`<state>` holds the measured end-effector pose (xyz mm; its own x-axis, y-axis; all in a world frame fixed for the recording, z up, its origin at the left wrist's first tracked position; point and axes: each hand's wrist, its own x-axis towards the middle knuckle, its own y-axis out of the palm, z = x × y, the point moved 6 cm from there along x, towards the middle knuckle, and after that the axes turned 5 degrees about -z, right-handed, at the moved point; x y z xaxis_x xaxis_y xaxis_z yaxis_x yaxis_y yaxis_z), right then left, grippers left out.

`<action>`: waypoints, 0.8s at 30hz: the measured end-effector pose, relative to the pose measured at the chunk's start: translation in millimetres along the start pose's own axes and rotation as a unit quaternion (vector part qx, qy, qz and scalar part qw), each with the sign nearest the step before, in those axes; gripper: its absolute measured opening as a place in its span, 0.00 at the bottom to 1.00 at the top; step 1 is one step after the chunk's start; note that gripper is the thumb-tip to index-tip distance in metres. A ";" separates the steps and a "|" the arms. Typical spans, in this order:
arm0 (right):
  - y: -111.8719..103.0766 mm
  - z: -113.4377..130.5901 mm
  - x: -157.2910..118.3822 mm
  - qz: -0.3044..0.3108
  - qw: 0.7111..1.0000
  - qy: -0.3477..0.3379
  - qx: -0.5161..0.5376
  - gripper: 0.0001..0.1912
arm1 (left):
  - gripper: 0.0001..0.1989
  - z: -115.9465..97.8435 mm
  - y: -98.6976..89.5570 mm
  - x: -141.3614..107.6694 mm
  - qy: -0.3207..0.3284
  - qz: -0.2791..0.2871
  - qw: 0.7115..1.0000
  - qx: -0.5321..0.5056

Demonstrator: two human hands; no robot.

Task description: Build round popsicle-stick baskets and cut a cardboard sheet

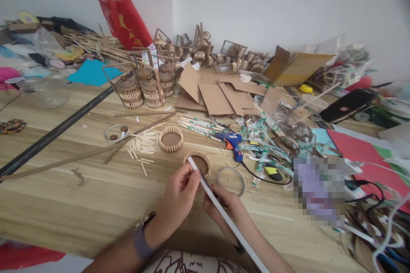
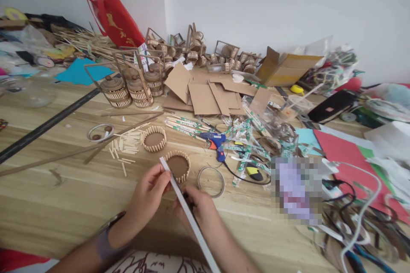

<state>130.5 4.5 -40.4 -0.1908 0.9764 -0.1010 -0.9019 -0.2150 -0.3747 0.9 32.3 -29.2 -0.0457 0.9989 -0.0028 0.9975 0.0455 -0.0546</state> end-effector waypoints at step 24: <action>-6.1 -1.4 -1.0 -0.029 0.999 -0.017 -0.002 0.10 | 0.15 -3.2 8.7 -6.0 0.002 0.046 0.998 0.040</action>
<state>136.8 4.9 -39.3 -0.1507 0.9874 -0.0479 -0.9104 -0.1575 -0.3825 10.0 26.7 -26.5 0.0455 0.9989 -0.0069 0.9899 -0.0460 -0.1340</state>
